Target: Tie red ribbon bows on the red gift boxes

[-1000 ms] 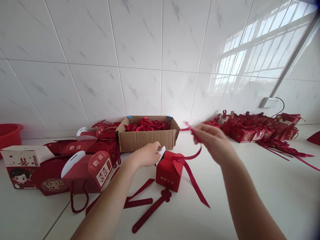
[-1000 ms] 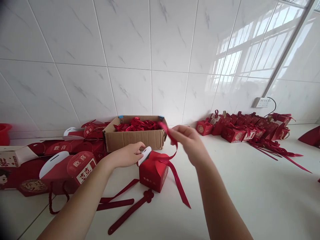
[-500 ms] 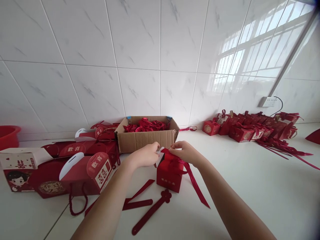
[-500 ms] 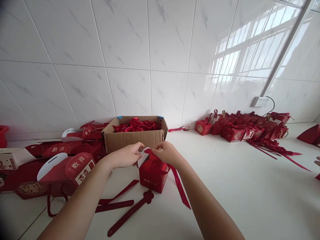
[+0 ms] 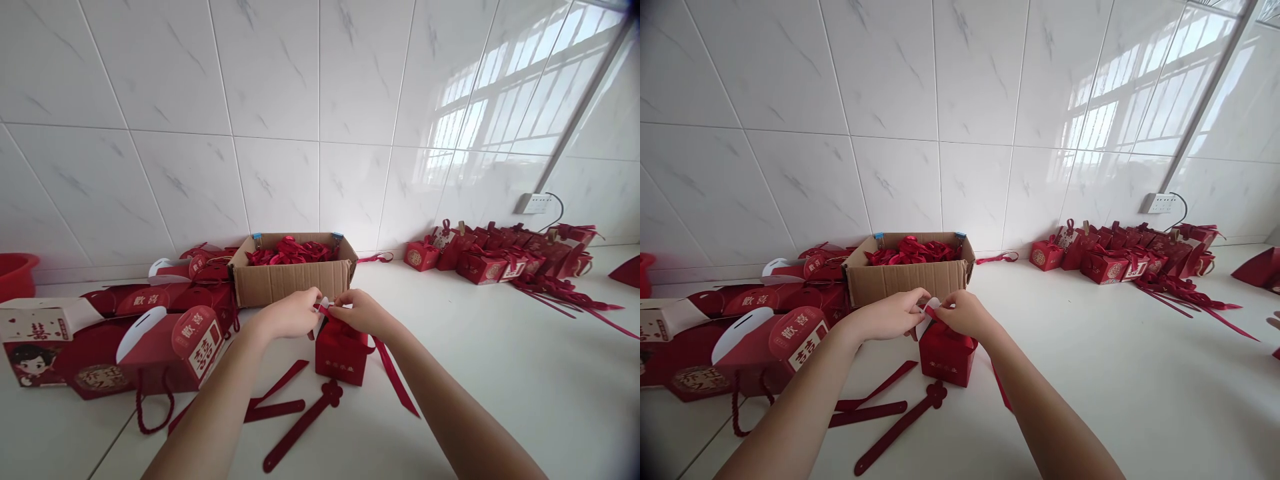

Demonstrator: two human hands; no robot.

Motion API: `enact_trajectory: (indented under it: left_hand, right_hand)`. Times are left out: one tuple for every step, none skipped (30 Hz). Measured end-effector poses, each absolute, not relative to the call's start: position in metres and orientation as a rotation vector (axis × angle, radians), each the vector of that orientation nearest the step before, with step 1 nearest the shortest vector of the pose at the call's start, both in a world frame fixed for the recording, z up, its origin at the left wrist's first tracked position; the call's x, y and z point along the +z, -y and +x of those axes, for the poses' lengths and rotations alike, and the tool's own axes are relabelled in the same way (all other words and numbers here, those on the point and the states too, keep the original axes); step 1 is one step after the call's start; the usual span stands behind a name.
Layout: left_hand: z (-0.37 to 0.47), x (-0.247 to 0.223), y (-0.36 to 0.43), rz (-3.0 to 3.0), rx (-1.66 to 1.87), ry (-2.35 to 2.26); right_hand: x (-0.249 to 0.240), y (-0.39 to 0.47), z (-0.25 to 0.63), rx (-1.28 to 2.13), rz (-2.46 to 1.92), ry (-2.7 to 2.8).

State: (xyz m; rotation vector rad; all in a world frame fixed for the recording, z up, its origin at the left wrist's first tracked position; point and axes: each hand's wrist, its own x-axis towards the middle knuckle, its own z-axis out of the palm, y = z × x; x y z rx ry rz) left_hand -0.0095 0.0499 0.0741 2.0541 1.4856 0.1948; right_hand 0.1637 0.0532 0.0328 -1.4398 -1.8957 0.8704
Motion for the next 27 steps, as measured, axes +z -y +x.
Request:
enact_trajectory:
  left_hand:
    - [-0.01,0.074,-0.05,2.064,0.186,-1.474]
    - [-0.01,0.074,-0.051,2.071,0.183,-1.462]
    - [-0.01,0.073,-0.052,2.076,0.185,-1.453]
    - [-0.011,0.072,-0.052,2.079,0.194,-1.449]
    - [-0.011,0.071,-0.053,2.078,0.208,-1.451]
    - [-0.011,0.07,-0.054,2.077,0.226,-1.46]
    - [-0.01,0.069,-0.055,2.08,0.247,-1.471]
    - [-0.01,0.068,-0.056,2.085,0.27,-1.483]
    - [-0.009,0.067,-0.057,2.09,0.294,-1.497]
    - [-0.009,0.067,-0.058,2.091,0.32,-1.513]
    - [-0.009,0.068,-0.058,2.089,0.348,-1.529]
    - [-0.01,0.07,-0.059,2.083,0.378,-1.543]
    - [-0.013,0.073,-0.059,2.072,0.412,-1.556]
    - [-0.016,0.076,-0.059,2.058,0.449,-1.568]
    - [-0.022,0.08,-0.06,2.041,0.486,-1.577]
    - [-0.029,0.085,-0.06,2.021,0.55,-1.599]
    - [-0.037,0.089,-0.06,1.999,0.629,-1.638]
    - [-0.046,0.094,-0.061,1.976,0.721,-1.69]
    - [-0.056,0.099,-0.061,1.94,0.869,-1.789]
    - [-0.065,0.102,-0.061,1.911,0.977,-1.885]
    - [-0.074,0.105,-0.061,1.885,1.079,-1.998]
    - [-0.08,0.108,-0.061,1.866,1.143,-2.127]
    - [-0.084,0.109,-0.061,1.865,1.154,-2.246]
    - [-0.085,0.109,-0.062,1.872,1.139,-2.348]
    - [-0.084,0.108,-0.063,1.89,1.094,-2.419]
    - [-0.08,0.107,-0.064,1.931,1.025,-2.427]
    - [-0.074,0.104,-0.065,1.985,0.942,-2.359]
  right_hand:
    - [0.033,-0.053,0.163,0.869,-1.426,1.906]
    - [0.033,-0.052,0.163,0.867,-1.412,1.914]
    - [0.033,-0.052,0.163,0.865,-1.396,1.923]
    - [0.033,-0.052,0.163,0.861,-1.381,1.931]
    - [0.033,-0.051,0.163,0.857,-1.37,1.937]
    - [0.033,-0.051,0.163,0.853,-1.364,1.942]
    - [0.033,-0.05,0.163,0.848,-1.364,1.947]
    - [0.034,-0.05,0.163,0.84,-1.369,1.951]
    - [0.034,-0.049,0.163,0.829,-1.377,1.953]
    - [0.036,-0.049,0.164,0.814,-1.388,1.953]
    - [0.038,-0.048,0.165,0.794,-1.402,1.952]
    - [0.04,-0.048,0.167,0.771,-1.418,1.948]
    - [0.043,-0.048,0.171,0.747,-1.436,1.943]
    - [0.046,-0.047,0.175,0.725,-1.457,1.94]
    - [0.049,-0.047,0.181,0.706,-1.481,1.94]
    - [0.052,-0.047,0.188,0.692,-1.507,1.942]
    - [0.055,-0.046,0.196,0.682,-1.533,1.95]
    - [0.058,-0.046,0.204,0.679,-1.561,1.964]
    - [0.061,-0.045,0.212,0.683,-1.588,1.983]
    - [0.063,-0.044,0.219,0.692,-1.614,2.007]
    - [0.064,-0.043,0.225,0.707,-1.639,2.034]
    - [0.065,-0.042,0.23,0.726,-1.658,2.059]
    - [0.065,-0.042,0.232,0.749,-1.678,2.088]
    - [0.064,-0.042,0.233,0.775,-1.696,2.122]
    - [0.063,-0.042,0.233,0.802,-1.712,2.156]
    - [0.062,-0.044,0.232,0.827,-1.722,2.189]
    - [0.06,-0.045,0.23,0.847,-1.728,2.219]
